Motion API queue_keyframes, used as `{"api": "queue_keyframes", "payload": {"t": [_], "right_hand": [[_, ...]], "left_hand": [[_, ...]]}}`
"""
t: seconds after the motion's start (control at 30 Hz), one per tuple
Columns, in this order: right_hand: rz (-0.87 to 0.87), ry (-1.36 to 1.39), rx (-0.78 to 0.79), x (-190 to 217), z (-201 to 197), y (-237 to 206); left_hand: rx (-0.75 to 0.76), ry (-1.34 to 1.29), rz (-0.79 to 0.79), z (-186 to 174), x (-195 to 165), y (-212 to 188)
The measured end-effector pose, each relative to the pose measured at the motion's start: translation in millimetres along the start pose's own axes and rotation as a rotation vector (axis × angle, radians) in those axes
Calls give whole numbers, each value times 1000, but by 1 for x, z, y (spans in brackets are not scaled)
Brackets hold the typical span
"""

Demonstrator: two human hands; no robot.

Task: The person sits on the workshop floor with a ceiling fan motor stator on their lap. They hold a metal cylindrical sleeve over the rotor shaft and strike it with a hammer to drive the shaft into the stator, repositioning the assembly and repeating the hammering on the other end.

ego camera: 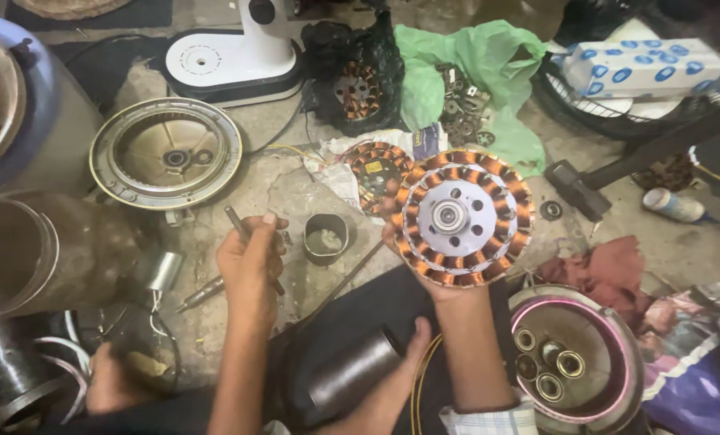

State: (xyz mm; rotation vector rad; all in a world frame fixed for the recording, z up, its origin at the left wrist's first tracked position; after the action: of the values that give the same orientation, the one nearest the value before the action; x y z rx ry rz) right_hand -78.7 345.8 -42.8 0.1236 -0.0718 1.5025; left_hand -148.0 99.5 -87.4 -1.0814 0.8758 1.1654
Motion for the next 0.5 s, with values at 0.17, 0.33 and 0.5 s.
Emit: {"api": "queue_keyframes", "payload": {"t": [0.17,0.33,0.5], "right_hand": [[-7,79,-57,-1,1,-2],[12,134,-113,-1,-11,-3],[-17,-152,-177,6,-35,-1]], "left_hand": [[-36,101,-27,-4,14,6],[-47,389,206,1,24,6],[-115,489,127,2,46,7]]}}
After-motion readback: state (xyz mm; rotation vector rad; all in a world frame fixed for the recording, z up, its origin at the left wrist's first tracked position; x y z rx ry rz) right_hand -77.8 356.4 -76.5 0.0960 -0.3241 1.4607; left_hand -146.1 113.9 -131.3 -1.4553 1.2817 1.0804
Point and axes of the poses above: each hand's wrist, its own y-axis towards the middle knuckle, its own z-axis out of the palm, x = y × z, the point moved 6 cm from there along y, towards the middle knuckle, and after that the axes turned 8 degrees about y, right-handed, at the moved point
